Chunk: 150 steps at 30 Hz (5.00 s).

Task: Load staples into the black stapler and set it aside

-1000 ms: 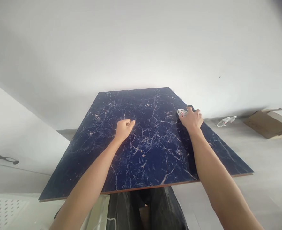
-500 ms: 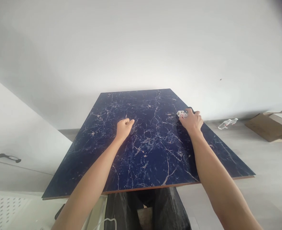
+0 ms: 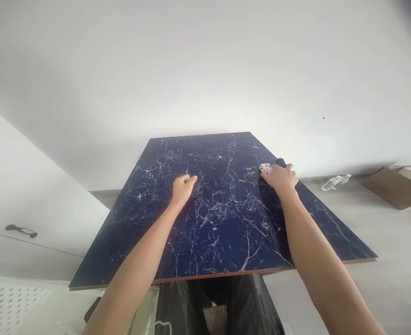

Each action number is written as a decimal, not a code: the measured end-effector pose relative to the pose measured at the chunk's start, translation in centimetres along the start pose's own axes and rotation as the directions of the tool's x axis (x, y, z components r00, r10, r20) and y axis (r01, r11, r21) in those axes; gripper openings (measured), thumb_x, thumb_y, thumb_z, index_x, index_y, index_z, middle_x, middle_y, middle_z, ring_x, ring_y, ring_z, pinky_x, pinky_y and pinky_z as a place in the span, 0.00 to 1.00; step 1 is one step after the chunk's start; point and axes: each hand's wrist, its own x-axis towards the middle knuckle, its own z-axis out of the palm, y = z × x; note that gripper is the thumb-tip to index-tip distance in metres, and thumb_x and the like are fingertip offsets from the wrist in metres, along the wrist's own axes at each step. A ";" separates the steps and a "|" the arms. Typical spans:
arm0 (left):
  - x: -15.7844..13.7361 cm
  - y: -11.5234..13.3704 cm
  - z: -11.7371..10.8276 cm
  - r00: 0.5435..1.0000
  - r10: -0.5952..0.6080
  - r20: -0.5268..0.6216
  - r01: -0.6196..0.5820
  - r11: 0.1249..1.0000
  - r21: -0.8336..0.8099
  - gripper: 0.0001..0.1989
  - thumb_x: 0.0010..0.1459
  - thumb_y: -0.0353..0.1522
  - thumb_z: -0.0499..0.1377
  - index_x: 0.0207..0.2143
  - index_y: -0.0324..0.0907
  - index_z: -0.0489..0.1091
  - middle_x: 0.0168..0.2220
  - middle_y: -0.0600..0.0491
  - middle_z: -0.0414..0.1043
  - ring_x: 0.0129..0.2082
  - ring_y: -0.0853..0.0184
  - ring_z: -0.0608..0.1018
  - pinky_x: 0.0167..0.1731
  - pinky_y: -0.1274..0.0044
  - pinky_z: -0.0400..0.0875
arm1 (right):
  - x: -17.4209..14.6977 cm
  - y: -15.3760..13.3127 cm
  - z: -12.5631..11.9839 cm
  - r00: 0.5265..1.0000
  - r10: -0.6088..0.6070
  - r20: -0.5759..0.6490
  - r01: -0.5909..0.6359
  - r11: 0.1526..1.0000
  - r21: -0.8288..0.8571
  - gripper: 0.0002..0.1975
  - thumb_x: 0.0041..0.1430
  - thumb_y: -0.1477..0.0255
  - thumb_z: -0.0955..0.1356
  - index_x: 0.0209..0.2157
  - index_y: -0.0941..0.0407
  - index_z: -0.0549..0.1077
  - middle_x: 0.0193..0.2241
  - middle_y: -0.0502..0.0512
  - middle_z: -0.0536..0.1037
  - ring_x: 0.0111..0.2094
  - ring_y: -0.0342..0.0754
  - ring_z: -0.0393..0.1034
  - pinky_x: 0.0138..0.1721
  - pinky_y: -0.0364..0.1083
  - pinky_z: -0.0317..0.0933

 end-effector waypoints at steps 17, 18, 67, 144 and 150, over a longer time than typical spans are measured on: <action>-0.1 1.3 -0.6 0.963 0.237 0.130 -0.260 0.942 0.212 0.24 0.62 0.40 0.56 0.20 0.43 0.45 0.18 0.60 0.44 0.20 0.71 0.54 0.27 0.75 0.50 | -3.2 -4.9 -1.6 0.975 -0.199 -0.095 0.207 0.975 0.077 0.29 0.59 0.51 0.67 0.55 0.51 0.78 0.51 0.66 0.69 0.41 0.59 0.73 0.43 0.54 0.66; 0.3 0.9 -1.2 0.962 0.247 0.116 -0.268 0.933 0.241 0.24 0.61 0.39 0.56 0.20 0.43 0.45 0.17 0.60 0.44 0.20 0.71 0.54 0.27 0.74 0.49 | -4.2 -6.4 -1.6 0.964 -0.253 -0.079 0.259 0.962 0.081 0.27 0.59 0.51 0.67 0.55 0.50 0.78 0.50 0.65 0.69 0.40 0.58 0.73 0.43 0.54 0.66; 0.2 -3.1 -10.2 0.995 0.007 0.101 -0.088 0.559 0.825 0.54 0.58 0.63 0.54 0.73 0.36 0.46 0.72 0.31 0.49 0.70 0.37 0.55 0.65 0.49 0.52 | -14.6 -27.9 6.9 0.804 -0.567 0.181 -0.101 0.171 0.980 0.17 0.69 0.61 0.60 0.55 0.51 0.62 0.56 0.62 0.73 0.29 0.45 0.76 0.29 0.47 0.74; 0.1 -3.0 -11.6 0.961 0.248 0.124 -0.256 0.623 0.739 0.25 0.60 0.24 0.54 0.55 0.52 0.77 0.56 0.57 0.77 0.60 0.55 0.69 0.63 0.59 0.63 | -14.8 -27.8 7.5 0.715 -0.696 -0.071 0.469 0.401 0.787 0.28 0.55 0.80 0.65 0.58 0.56 0.70 0.54 0.64 0.74 0.47 0.57 0.74 0.53 0.57 0.68; 0.1 -2.5 -11.7 0.910 0.366 0.194 -0.374 0.526 0.764 0.22 0.67 0.27 0.51 0.51 0.58 0.79 0.55 0.60 0.77 0.63 0.54 0.65 0.69 0.51 0.49 | -14.7 -27.7 7.7 0.693 -0.717 -0.069 0.473 0.380 0.795 0.29 0.52 0.83 0.64 0.56 0.54 0.72 0.52 0.62 0.74 0.38 0.52 0.75 0.48 0.53 0.70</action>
